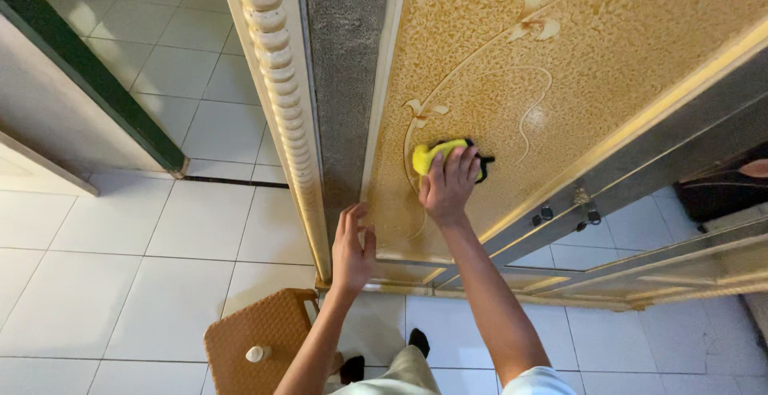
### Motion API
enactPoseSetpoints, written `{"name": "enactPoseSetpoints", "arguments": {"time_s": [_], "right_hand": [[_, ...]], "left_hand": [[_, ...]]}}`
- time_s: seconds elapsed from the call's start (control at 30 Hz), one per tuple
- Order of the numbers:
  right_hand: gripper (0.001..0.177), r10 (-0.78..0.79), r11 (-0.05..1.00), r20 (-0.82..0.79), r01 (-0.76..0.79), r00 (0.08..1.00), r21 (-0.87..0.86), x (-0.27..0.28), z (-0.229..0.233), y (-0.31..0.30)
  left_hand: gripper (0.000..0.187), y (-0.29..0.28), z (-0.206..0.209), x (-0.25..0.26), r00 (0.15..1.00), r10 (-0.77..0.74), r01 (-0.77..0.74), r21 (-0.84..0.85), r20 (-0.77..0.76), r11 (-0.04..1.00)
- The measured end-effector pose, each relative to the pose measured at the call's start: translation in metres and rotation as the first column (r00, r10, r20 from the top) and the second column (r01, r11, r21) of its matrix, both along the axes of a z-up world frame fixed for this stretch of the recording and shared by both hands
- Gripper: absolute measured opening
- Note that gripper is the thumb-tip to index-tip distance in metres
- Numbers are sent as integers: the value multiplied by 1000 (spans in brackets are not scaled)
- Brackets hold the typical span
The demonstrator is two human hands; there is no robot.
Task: The person wipes the surface of a large, ornate, gold-colored door using a yellow cloth. They systematically clean the door from top to bottom, covering the central panel and the surrounding frame. The person briefly pauses to spray a cleaning solution onto the cloth before resuming the wiping motion.
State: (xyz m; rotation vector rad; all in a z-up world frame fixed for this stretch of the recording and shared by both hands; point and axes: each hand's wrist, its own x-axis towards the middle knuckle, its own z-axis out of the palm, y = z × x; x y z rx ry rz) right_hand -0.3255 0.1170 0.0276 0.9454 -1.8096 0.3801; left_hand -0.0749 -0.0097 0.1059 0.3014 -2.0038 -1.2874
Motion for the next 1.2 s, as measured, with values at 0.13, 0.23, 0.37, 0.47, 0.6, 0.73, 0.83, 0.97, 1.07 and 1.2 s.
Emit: {"name": "enactPoseSetpoints", "arguments": {"time_s": [0.13,0.23,0.37,0.47,0.6,0.73,0.83,0.97,1.07,1.2], "right_hand": [[57,43,948,109,-75,993,309,48,-64,-9],[58,107,828,352,-279,930,486,76,-102,2],[58,31,797,361,-241,932,555,49,-82,24],[55,-59,980,6,56,998,191,6,-36,65],[61,-167,975,124,182,978,-124,-3,3,119],[66,-47,864,328,203,944,-461,24,4,71],[67,34,858,351,153,936,-491,41,2,-20],[52,-13,992,256,-21,967,128,83,-25,-90],[49,-9,961,-109,38,994,272,57,-19,-60],[67,-110,994,-90,110,990,-14,-2,31,45]], "left_hand": [[44,6,1,-3,1000,-28,27,-37,-3,999],[44,13,0,-3,999,-33,31,-93,-17,995],[45,22,3,-15,994,-110,109,-45,-5,993],[44,28,6,-24,990,-142,141,-87,-3,986],[43,22,7,-26,987,-159,159,-84,5,984],[43,12,4,-13,994,-112,112,-65,1,992],[43,6,8,-16,998,-61,61,0,-9,998],[49,11,13,-19,979,182,-200,-244,-92,949],[60,19,20,-23,985,129,-147,-157,-116,977],[63,27,32,-23,992,33,-57,-196,-122,979]]}}
